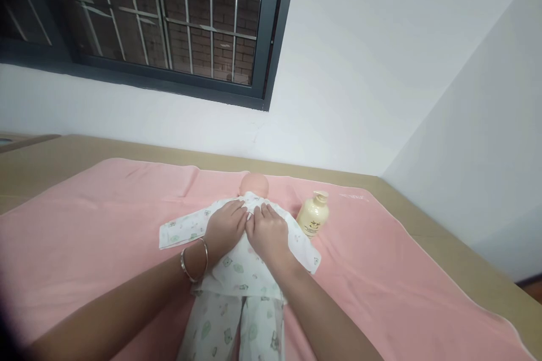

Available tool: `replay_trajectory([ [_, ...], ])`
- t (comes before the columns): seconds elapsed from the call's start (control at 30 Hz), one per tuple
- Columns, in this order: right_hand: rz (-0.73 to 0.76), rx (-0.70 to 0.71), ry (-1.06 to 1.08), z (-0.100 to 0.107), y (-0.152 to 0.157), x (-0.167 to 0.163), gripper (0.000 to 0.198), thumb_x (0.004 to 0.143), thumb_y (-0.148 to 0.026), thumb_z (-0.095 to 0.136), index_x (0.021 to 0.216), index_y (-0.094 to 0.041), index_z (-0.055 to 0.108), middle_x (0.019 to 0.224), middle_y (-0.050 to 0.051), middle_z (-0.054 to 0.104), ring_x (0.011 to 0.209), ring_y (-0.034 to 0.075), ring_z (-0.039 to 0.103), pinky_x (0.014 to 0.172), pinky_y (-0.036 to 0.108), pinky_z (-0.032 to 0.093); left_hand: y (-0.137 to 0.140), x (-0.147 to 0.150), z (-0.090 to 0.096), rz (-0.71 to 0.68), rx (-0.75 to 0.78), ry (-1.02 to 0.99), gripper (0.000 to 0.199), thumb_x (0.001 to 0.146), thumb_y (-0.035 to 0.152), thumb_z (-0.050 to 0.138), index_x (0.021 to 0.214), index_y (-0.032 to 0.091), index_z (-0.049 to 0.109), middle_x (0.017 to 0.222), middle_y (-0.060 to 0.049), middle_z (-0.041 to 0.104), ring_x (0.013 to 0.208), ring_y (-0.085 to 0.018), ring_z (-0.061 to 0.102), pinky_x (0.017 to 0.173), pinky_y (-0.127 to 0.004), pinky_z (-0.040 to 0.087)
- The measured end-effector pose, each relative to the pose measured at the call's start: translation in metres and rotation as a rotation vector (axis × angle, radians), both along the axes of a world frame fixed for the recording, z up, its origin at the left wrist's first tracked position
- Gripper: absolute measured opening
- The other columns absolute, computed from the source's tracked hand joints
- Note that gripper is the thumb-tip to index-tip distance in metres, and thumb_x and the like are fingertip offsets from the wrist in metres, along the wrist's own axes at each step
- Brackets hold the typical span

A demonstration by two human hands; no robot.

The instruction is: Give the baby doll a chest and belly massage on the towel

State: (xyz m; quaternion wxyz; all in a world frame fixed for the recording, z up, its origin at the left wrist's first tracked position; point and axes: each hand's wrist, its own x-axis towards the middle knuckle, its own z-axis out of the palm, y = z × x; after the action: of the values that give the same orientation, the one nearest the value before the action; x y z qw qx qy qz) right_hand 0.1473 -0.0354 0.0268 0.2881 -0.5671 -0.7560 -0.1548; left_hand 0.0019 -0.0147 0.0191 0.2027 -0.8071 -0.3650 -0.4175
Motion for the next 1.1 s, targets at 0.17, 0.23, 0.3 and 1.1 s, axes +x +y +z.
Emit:
replay_trajectory([
  [0.17, -0.044, -0.057, 0.066, 0.002, 0.0, 0.0, 0.035, 0.092, -0.028, 0.044, 0.115, -0.017, 0.068, 0.124, 0.012, 0.065, 0.119, 0.027, 0.058, 0.094, 0.036, 0.048, 0.0, 0.0, -0.003, 0.101, -0.107, -0.062, 0.022, 0.092, 0.02, 0.046, 0.1, 0.013, 0.065, 0.107, -0.014, 0.068, 0.104, -0.028, 0.061, 0.09, -0.044, 0.052],
  [0.23, -0.021, -0.106, 0.077, 0.003, 0.004, 0.002, 0.042, 0.092, -0.028, 0.044, 0.128, -0.014, 0.06, 0.133, 0.014, 0.059, 0.127, 0.028, 0.052, 0.102, 0.04, 0.043, 0.002, 0.0, -0.004, 0.116, -0.163, -0.049, 0.028, 0.091, 0.022, 0.046, 0.112, 0.01, 0.062, 0.116, -0.017, 0.065, 0.111, -0.03, 0.058, 0.096, -0.048, 0.049],
  [0.3, 0.03, -0.156, 0.071, 0.004, 0.008, 0.005, 0.048, 0.093, -0.026, 0.042, 0.136, -0.011, 0.053, 0.141, 0.015, 0.051, 0.134, 0.029, 0.044, 0.109, 0.042, 0.037, 0.005, 0.0, -0.004, 0.104, -0.204, -0.019, 0.034, 0.092, 0.023, 0.045, 0.12, 0.009, 0.058, 0.123, -0.018, 0.062, 0.118, -0.031, 0.056, 0.101, -0.051, 0.045],
  [1.1, 0.078, -0.18, 0.095, 0.004, 0.012, 0.007, 0.049, 0.092, -0.025, 0.041, 0.139, -0.012, 0.05, 0.144, 0.014, 0.048, 0.136, 0.026, 0.041, 0.112, 0.042, 0.033, 0.009, -0.001, -0.008, 0.074, -0.241, -0.064, 0.037, 0.091, 0.023, 0.046, 0.125, 0.012, 0.056, 0.13, -0.015, 0.061, 0.124, -0.03, 0.053, 0.107, -0.051, 0.043],
])
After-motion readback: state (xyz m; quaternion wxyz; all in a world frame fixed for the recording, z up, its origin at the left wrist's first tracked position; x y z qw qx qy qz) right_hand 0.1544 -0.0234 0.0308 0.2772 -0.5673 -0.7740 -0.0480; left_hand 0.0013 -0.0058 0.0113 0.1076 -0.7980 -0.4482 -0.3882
